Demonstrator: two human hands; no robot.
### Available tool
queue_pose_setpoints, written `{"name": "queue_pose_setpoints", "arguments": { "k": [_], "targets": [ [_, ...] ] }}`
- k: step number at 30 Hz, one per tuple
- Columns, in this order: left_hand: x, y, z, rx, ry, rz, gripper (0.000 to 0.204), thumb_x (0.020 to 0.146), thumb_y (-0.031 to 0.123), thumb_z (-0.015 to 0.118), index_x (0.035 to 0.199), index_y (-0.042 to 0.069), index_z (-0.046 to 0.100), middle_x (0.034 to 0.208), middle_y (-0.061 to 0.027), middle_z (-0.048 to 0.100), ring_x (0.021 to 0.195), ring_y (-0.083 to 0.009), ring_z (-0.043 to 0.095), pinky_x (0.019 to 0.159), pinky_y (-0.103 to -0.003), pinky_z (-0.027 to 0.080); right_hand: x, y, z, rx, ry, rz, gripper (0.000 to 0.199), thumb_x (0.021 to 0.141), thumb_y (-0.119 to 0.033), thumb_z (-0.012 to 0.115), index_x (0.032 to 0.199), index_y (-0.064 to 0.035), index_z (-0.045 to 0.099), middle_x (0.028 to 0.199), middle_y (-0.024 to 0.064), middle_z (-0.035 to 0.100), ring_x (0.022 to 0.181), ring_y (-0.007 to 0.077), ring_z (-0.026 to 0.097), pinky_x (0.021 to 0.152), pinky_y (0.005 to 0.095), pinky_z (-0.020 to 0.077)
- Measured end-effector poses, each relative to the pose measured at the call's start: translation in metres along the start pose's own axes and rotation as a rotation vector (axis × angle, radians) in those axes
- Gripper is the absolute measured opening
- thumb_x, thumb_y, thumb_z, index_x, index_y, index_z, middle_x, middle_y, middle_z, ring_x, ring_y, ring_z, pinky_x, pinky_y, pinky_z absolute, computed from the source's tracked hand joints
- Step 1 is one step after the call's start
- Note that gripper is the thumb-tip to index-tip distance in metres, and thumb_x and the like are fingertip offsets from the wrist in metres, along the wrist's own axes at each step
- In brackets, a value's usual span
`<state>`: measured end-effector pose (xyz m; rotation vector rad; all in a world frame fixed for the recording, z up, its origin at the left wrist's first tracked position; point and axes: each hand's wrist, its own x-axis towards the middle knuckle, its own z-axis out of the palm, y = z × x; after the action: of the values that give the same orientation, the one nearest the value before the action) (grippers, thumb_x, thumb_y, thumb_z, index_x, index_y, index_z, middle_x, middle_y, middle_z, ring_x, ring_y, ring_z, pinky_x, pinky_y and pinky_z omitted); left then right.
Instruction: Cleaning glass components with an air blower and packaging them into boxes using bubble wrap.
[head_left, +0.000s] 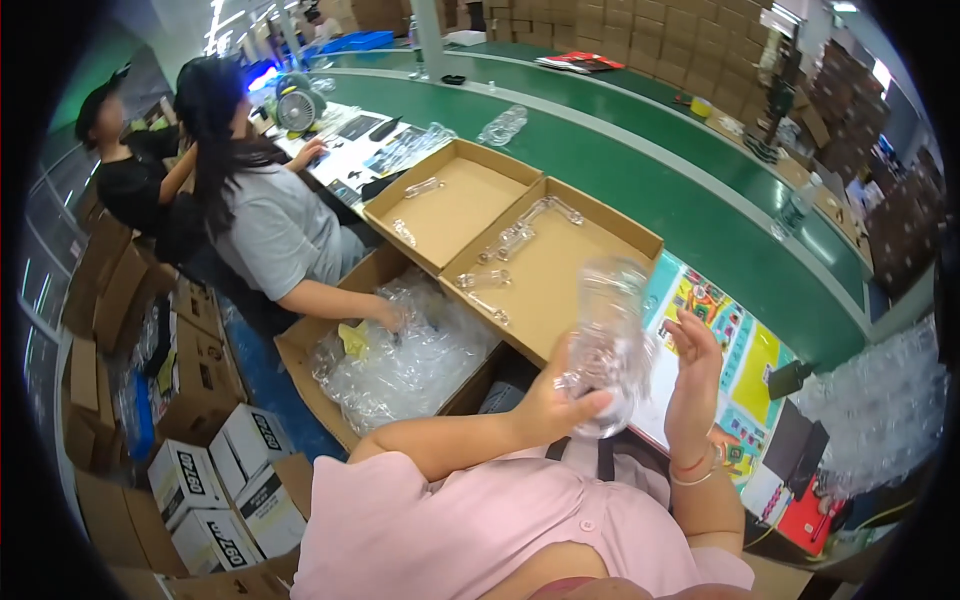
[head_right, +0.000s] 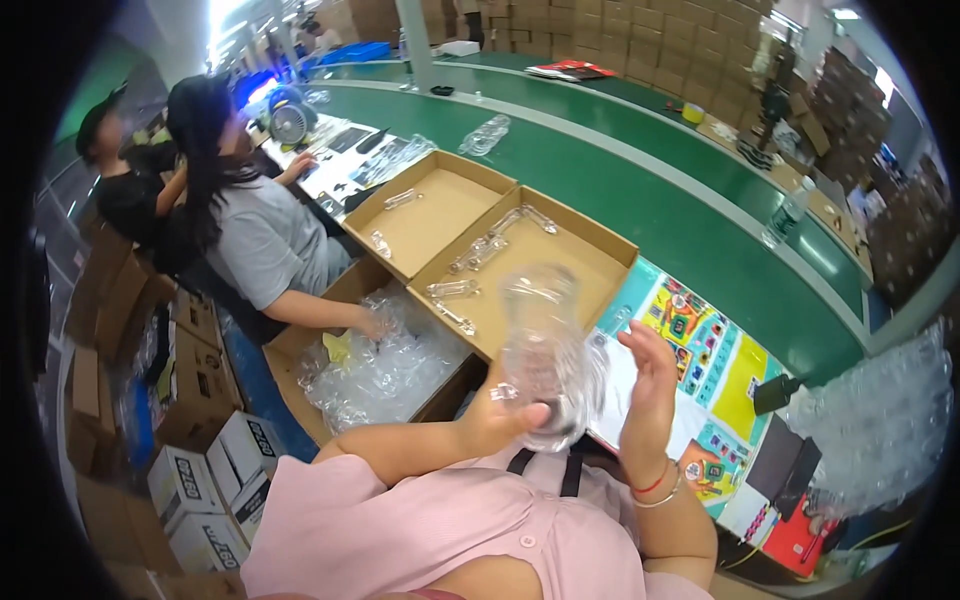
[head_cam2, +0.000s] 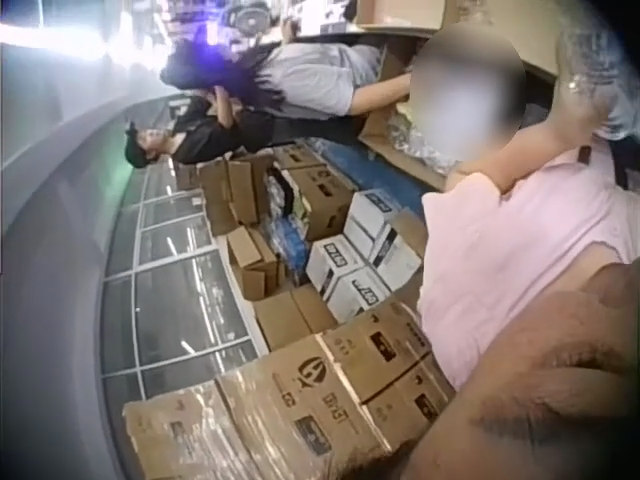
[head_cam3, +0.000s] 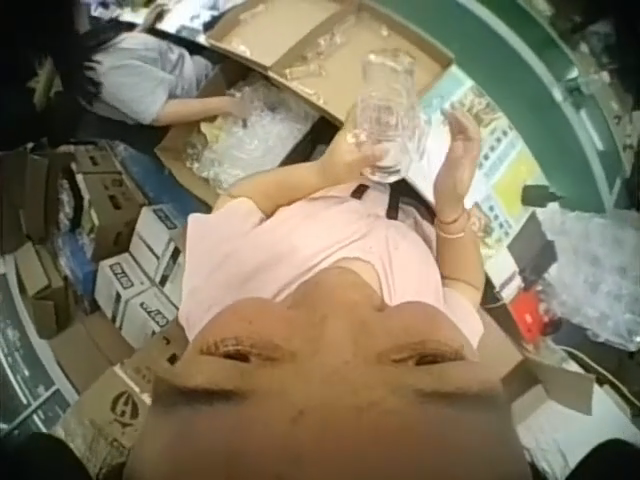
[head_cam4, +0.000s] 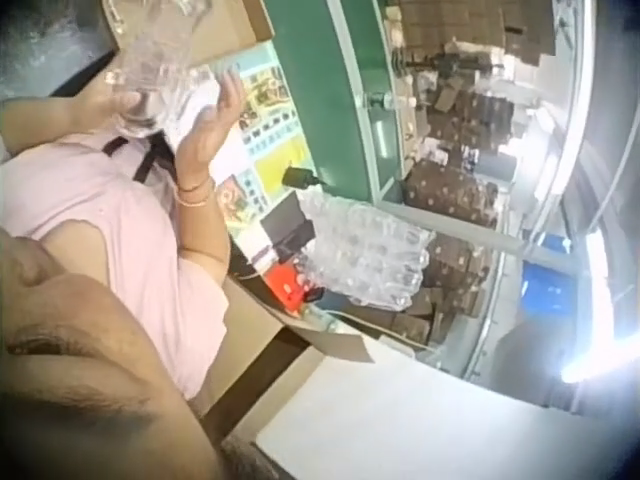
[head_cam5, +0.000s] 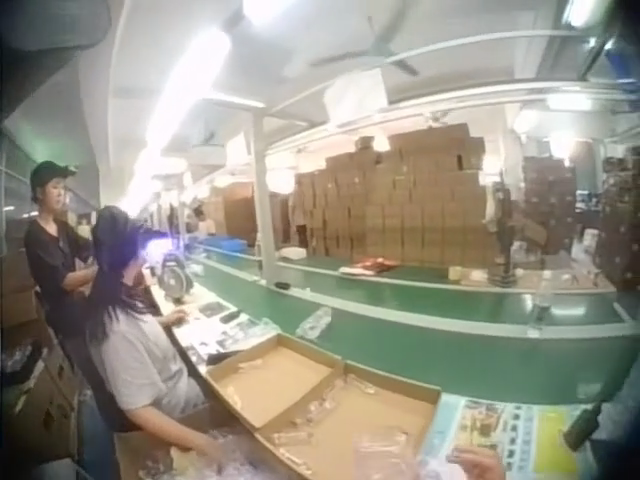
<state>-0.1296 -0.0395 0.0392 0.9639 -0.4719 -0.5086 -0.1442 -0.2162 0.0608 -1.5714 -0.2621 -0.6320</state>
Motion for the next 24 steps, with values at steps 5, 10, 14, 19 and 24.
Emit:
{"name": "queue_pose_setpoints", "arguments": {
  "k": [5, 10, 14, 19, 24],
  "targets": [
    [-0.009, -0.016, 0.004, 0.313, -0.074, 0.454, 0.084, 0.081, 0.027, 0.061, 0.139, -0.001, 0.006, 0.139, -0.0157, 0.019, 0.13, -0.0267, 0.018, 0.106, -0.039, 0.019, -0.045, 0.012, 0.006, -0.467, -0.154, -0.198, 0.073, 0.075, -0.037, 0.067, 0.126, 0.0012, 0.031, 0.124, 0.0162, 0.04, 0.113, 0.0273, 0.042, 0.098, 0.0377, 0.0321],
    [-0.017, -0.018, -0.043, 0.603, 0.147, 0.476, 0.092, 0.071, 0.043, 0.071, 0.134, -0.002, 0.021, 0.135, -0.0165, 0.029, 0.126, -0.0264, 0.029, 0.101, -0.039, 0.028, -0.066, 0.025, -0.012, 0.357, -0.456, 0.391, 0.083, 0.073, -0.034, 0.072, 0.131, 0.0026, 0.025, 0.129, 0.0129, 0.036, 0.12, 0.021, 0.036, 0.099, 0.036, 0.0308],
    [-0.018, -0.011, -0.026, -0.076, 0.024, 0.008, 0.094, 0.065, 0.047, 0.075, 0.132, 0.003, 0.027, 0.131, -0.0194, 0.036, 0.12, -0.0314, 0.04, 0.098, -0.045, 0.036, -0.067, 0.027, -0.006, 0.551, -0.693, 0.431, 0.064, 0.082, -0.019, 0.062, 0.131, 0.0025, 0.027, 0.122, 0.0107, 0.044, 0.114, 0.0163, 0.041, 0.098, 0.0314, 0.0325],
    [-0.014, -0.013, -0.039, -0.365, 0.033, -0.129, 0.085, 0.069, 0.037, 0.076, 0.13, 0.0, 0.031, 0.125, -0.017, 0.045, 0.116, -0.0304, 0.045, 0.097, -0.045, 0.038, -0.023, 0.035, -0.036, 0.393, -0.632, 0.588, 0.038, 0.091, -0.03, 0.048, 0.112, 0.0021, 0.054, 0.103, 0.0113, 0.06, 0.102, 0.0179, 0.054, 0.092, 0.0311, 0.0387],
    [-0.013, -0.022, -0.048, -0.288, 0.146, -0.069, 0.078, 0.071, 0.032, 0.074, 0.129, -0.001, 0.032, 0.123, -0.0154, 0.046, 0.112, -0.0271, 0.048, 0.096, -0.042, 0.039, 0.043, 0.084, -0.055, -0.597, -0.189, 0.539, 0.039, 0.085, -0.03, 0.055, 0.108, 0.0029, 0.051, 0.087, 0.0153, 0.062, 0.081, 0.0233, 0.062, 0.075, 0.0325, 0.0472]
  ]
}}
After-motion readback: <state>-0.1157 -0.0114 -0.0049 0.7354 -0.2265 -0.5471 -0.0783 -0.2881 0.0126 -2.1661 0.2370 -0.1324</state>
